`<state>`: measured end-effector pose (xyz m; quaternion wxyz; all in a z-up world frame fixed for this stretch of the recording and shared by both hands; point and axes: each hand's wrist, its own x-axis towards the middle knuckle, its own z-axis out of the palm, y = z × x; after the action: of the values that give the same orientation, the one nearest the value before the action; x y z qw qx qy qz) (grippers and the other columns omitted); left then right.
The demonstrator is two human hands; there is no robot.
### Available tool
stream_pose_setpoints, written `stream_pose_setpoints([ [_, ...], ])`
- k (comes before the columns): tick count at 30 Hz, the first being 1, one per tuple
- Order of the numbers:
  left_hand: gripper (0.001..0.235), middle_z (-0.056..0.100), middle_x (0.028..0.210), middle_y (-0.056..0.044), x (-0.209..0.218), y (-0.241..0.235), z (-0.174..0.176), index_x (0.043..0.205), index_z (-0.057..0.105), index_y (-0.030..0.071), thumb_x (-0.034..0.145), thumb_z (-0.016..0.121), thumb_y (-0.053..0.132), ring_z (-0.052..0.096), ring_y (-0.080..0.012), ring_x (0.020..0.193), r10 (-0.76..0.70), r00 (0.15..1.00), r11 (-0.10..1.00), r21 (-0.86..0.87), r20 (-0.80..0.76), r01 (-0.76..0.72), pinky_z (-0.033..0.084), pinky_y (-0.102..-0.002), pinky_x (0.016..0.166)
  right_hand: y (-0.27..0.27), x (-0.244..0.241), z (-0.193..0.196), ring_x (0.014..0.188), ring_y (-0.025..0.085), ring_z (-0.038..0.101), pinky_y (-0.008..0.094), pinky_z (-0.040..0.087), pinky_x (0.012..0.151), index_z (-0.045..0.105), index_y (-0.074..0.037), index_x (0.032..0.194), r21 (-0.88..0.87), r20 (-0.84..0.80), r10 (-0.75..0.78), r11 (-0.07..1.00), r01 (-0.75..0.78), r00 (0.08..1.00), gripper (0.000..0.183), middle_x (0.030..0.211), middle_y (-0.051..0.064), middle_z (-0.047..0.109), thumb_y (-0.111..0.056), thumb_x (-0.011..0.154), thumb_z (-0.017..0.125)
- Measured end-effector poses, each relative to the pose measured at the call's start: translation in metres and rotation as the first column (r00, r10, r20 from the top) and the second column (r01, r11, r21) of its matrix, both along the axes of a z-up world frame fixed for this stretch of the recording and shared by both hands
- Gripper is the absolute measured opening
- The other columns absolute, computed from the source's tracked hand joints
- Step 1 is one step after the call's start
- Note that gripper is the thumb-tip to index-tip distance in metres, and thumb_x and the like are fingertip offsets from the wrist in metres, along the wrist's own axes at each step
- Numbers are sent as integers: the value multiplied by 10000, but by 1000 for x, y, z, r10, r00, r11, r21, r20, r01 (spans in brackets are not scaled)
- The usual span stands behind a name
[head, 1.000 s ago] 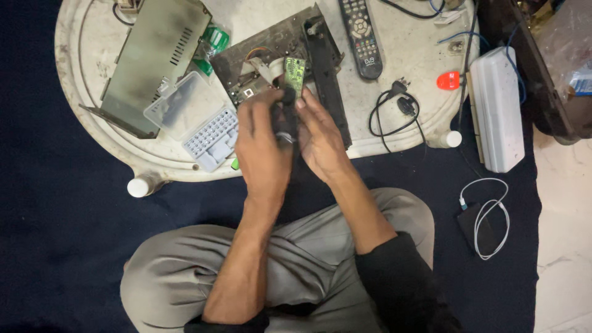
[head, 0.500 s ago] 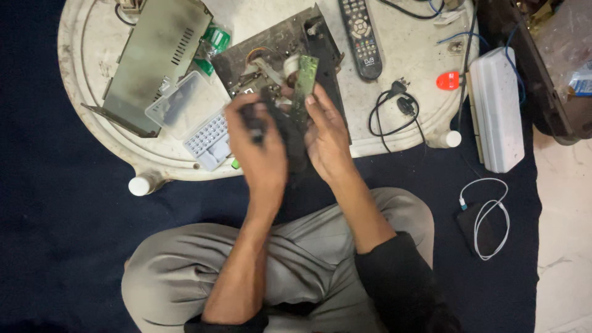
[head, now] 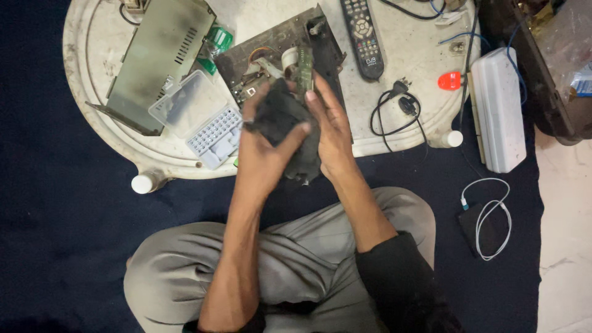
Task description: The person disassembles a small electronic device using a screwdriver, removes screws, separates the casing, and wipes the internal circuit board with a cloth.
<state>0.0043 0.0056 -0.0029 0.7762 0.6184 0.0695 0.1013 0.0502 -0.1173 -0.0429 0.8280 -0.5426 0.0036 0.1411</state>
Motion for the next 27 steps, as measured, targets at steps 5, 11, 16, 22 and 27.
stream_pose_setpoints([
  [5, 528, 653, 1227, -228, -16, 2, 13, 1266, 611, 31, 769, 754, -74, 627, -425, 1150, 15, 999, 733, 679, -50, 23, 498, -447, 984, -2, 2, 0, 1247, 135, 604, 300, 496, 1095, 429, -45, 1584, 120, -6, -44, 992, 45, 999, 502, 1425, 113, 635, -191, 1121, 555],
  [11, 497, 698, 1086, -191, -34, 25, 17, 1215, 621, 49, 772, 554, -167, 686, -377, 1133, -16, 993, 799, 595, -120, 85, 496, -427, 953, -9, 7, 5, 898, 84, 577, 224, 502, 726, 403, -104, 1586, 145, -103, -61, 987, 76, 993, 544, 1376, 66, 647, -273, 1092, 559],
  [16, 235, 689, 1079, -106, -26, 36, -1, 1161, 643, 13, 984, 536, -100, 642, -221, 1036, 44, 967, 986, -146, -249, -83, 516, -327, 936, -14, 9, 6, 852, 84, 583, 222, 508, 682, 427, -106, 1561, 133, -131, -25, 990, 43, 991, 551, 1320, 75, 665, -301, 1068, 578],
  [22, 412, 646, 1264, -139, -16, 21, 8, 1324, 542, 17, 929, 658, 10, 647, -249, 1170, 91, 995, 728, -680, -33, -89, 538, -411, 1064, -13, 3, -8, 1204, 159, 673, 298, 576, 1031, 465, -26, 1514, 251, -82, 20, 968, 1, 996, 525, 1349, 105, 665, -258, 1065, 604],
  [27, 688, 515, 1361, -266, 0, -13, 17, 1419, 431, -18, 872, 803, 172, 545, -423, 1268, 75, 946, 781, 571, 315, -252, 450, -469, 1088, -15, -6, -33, 1208, 206, 652, 355, 556, 1054, 485, -1, 1463, 285, -143, -19, 957, 60, 990, 446, 1348, 113, 644, -172, 1063, 583],
])
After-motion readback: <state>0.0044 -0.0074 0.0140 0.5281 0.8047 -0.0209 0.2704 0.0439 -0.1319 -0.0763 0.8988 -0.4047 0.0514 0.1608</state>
